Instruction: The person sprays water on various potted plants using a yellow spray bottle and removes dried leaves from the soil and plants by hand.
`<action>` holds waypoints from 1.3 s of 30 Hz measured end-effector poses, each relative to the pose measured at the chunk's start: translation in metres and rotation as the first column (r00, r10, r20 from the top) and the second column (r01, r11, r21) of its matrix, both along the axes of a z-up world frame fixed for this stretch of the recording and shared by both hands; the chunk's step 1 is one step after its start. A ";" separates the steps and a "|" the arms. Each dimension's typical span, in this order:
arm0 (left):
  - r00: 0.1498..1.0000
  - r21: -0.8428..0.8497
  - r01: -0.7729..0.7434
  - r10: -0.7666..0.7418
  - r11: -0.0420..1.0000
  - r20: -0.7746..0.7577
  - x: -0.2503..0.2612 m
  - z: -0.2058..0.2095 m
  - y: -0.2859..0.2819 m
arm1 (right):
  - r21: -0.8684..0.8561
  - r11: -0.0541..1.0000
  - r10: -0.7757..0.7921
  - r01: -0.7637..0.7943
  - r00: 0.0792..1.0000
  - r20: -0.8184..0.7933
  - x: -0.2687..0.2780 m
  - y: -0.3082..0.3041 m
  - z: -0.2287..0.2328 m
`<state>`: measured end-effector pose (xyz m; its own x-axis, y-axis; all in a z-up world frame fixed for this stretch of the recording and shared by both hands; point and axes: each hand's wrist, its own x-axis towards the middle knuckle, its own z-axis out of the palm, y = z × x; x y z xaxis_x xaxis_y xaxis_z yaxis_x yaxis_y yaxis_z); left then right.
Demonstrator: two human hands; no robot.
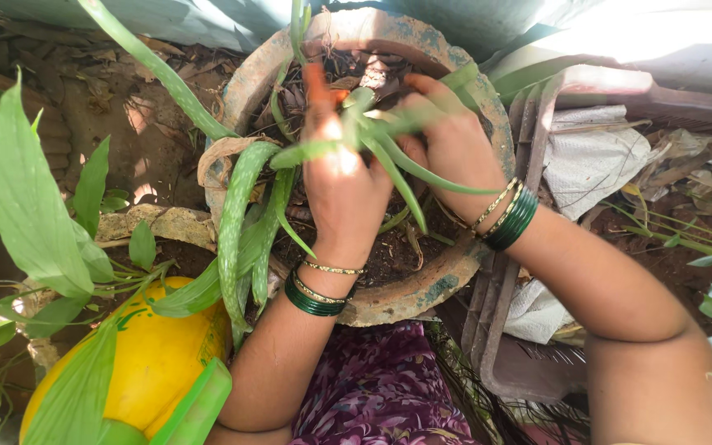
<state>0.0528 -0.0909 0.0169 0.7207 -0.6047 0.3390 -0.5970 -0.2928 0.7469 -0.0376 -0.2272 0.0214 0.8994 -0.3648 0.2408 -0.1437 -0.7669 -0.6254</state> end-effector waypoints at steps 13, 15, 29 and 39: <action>0.999 0.008 -0.037 0.037 0.999 -0.007 0.002 0.005 0.007 | 0.031 0.999 -0.018 0.027 0.961 -0.278 0.034 0.000 -0.006; 0.999 -0.016 -0.002 0.003 1.000 0.033 0.002 0.011 0.011 | 0.034 0.999 -0.022 0.031 0.972 -0.235 0.034 -0.001 -0.003; 0.994 0.065 0.077 -0.071 0.995 -0.080 0.002 0.022 0.017 | -0.156 0.981 -0.131 0.117 0.988 -0.080 0.025 0.001 0.012; 0.996 0.050 0.080 -0.078 0.996 -0.051 -0.003 0.010 0.021 | -0.400 0.877 0.239 -0.266 0.964 -0.118 0.054 -0.007 -0.015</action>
<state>0.0493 -0.0703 0.0265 0.6850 -0.6763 0.2708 -0.5827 -0.2855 0.7609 0.0168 -0.2344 0.0061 0.9660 -0.0048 0.2587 0.0606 -0.9678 -0.2445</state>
